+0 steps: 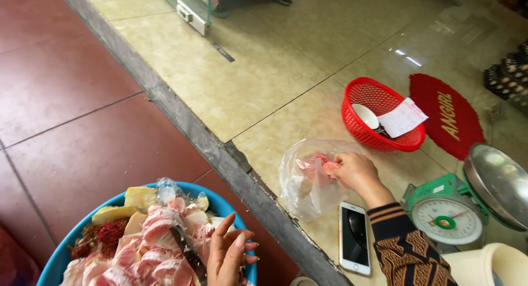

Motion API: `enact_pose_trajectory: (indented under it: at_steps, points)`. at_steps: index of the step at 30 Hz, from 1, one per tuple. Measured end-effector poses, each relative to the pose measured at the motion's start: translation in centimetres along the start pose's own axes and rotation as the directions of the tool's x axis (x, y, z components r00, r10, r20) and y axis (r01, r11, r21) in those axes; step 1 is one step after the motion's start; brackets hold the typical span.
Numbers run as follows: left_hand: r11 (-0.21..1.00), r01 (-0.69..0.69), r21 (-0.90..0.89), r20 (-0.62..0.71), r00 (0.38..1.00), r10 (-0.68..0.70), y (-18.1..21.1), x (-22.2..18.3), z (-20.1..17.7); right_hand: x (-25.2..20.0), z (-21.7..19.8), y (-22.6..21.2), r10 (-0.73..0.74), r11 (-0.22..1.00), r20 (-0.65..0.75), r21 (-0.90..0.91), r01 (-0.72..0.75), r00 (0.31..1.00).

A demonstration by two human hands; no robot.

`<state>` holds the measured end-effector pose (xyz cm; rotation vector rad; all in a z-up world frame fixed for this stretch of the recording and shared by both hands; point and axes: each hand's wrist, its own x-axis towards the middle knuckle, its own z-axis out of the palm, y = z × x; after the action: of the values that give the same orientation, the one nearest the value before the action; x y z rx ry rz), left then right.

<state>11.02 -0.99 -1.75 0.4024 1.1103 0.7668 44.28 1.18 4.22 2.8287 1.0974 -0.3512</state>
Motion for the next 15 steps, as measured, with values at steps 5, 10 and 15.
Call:
enact_pose_trajectory:
  at_steps: [5,10,15]
  points:
    - [0.997,-0.056,-0.058,0.054,0.997,0.059,-1.7,2.7,-1.6,4.4,5.3,0.9,-0.102,0.993,0.007,0.053,0.102,0.995]
    - [0.994,-0.069,-0.08,0.021,0.997,0.071,-1.0,3.0,-2.1,3.5,7.8,-0.1,-0.085,0.901,-0.069,0.421,0.106,0.994]
    - [0.975,-0.102,-0.196,-0.043,0.995,0.095,0.7,2.4,-2.7,5.4,12.0,0.4,-0.093,0.931,-0.21,0.329,0.16,0.973]
